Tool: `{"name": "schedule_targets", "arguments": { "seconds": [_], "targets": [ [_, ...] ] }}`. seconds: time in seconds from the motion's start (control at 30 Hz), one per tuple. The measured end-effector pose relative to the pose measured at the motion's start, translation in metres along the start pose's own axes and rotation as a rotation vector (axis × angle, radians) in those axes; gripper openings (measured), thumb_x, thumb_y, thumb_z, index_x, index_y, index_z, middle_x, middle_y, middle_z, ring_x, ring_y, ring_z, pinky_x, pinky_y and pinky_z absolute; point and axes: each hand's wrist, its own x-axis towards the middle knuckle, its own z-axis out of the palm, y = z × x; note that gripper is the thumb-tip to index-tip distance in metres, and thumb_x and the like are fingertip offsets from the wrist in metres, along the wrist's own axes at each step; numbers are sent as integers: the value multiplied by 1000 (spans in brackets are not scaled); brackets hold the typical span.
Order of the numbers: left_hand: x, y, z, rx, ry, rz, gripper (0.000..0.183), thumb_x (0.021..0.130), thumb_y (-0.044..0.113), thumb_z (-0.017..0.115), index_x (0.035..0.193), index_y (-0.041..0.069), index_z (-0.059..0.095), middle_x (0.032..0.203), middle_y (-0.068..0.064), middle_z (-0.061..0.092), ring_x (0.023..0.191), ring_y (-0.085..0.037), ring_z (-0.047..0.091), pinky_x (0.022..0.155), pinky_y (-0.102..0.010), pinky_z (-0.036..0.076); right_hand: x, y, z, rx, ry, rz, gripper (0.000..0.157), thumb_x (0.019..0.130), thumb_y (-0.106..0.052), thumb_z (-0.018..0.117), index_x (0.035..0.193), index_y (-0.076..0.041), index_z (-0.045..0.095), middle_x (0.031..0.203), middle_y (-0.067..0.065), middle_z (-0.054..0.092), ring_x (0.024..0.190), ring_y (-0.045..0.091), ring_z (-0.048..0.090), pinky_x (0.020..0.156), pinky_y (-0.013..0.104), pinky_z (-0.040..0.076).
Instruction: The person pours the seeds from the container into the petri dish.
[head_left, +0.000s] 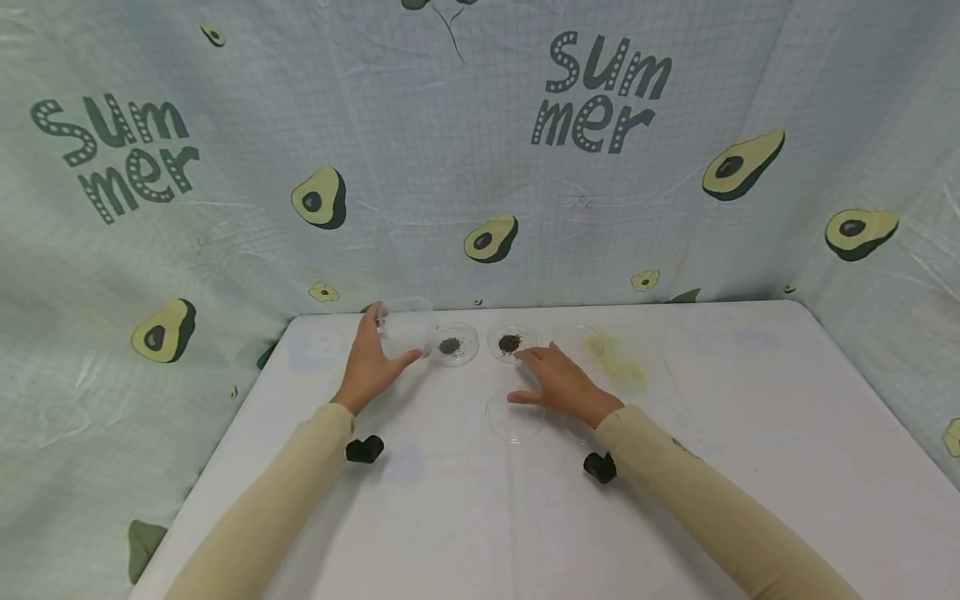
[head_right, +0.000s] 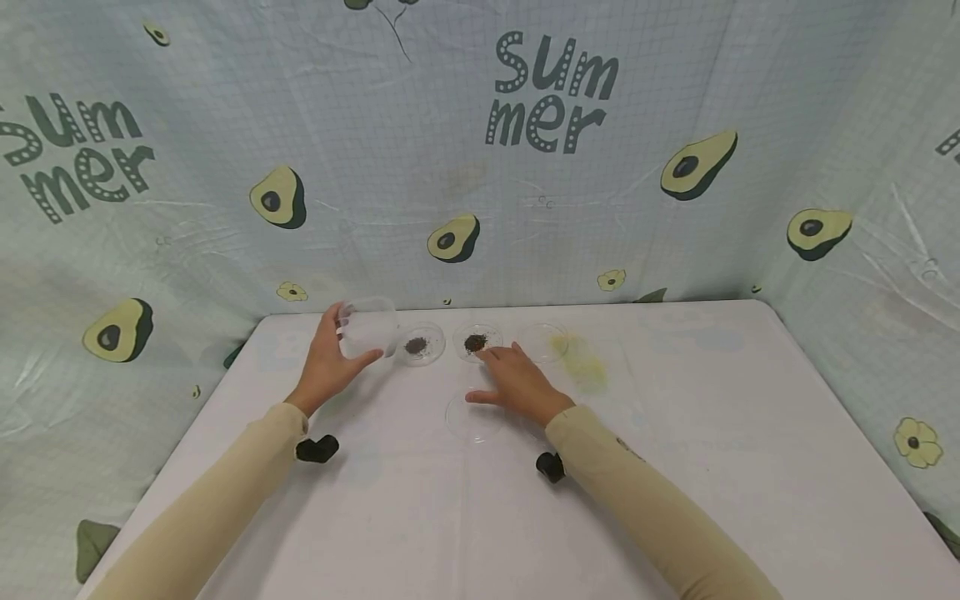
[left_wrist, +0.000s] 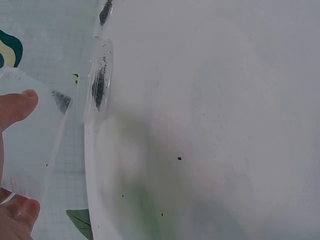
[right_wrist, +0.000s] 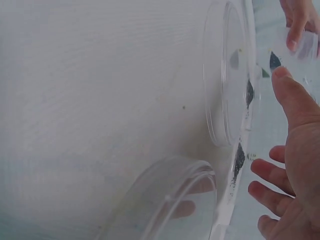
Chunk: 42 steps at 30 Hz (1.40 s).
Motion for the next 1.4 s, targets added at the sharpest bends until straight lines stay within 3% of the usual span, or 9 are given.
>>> {"name": "schedule_targets", "arguments": {
  "seconds": [0.3,0.7,1.1,1.4],
  "targets": [
    [-2,-10,-2,-16,18,-8,101,80,37,78,153,11,13,150,-19,31,136,-37,37,109,-57,35,-6,1,4,3,-10,-31,81,80,-53,72,141,-5,47,142,15,51,136,30,45,121,48,20],
    [-5,-25,-1,-3,19,-28,110,82,37,77,156,12,0,150,-22,30,135,-38,37,107,-57,36,-12,1,6,-17,-77,-81,86,74,-53,77,139,-4,48,140,14,53,134,29,46,120,49,22],
    [-6,-29,1,-14,5,-35,103,82,34,77,153,6,9,146,-23,34,133,-38,40,105,-56,39,-18,0,7,-36,-125,-82,104,63,-59,81,145,-8,43,145,12,48,139,27,41,122,46,18],
    [-5,-31,2,-2,-13,-74,103,82,35,77,153,5,8,147,-24,35,134,-39,39,108,-57,35,-22,-1,5,-38,-140,-102,104,62,-54,85,144,-7,44,147,12,46,139,28,41,121,47,20]
  ]
}}
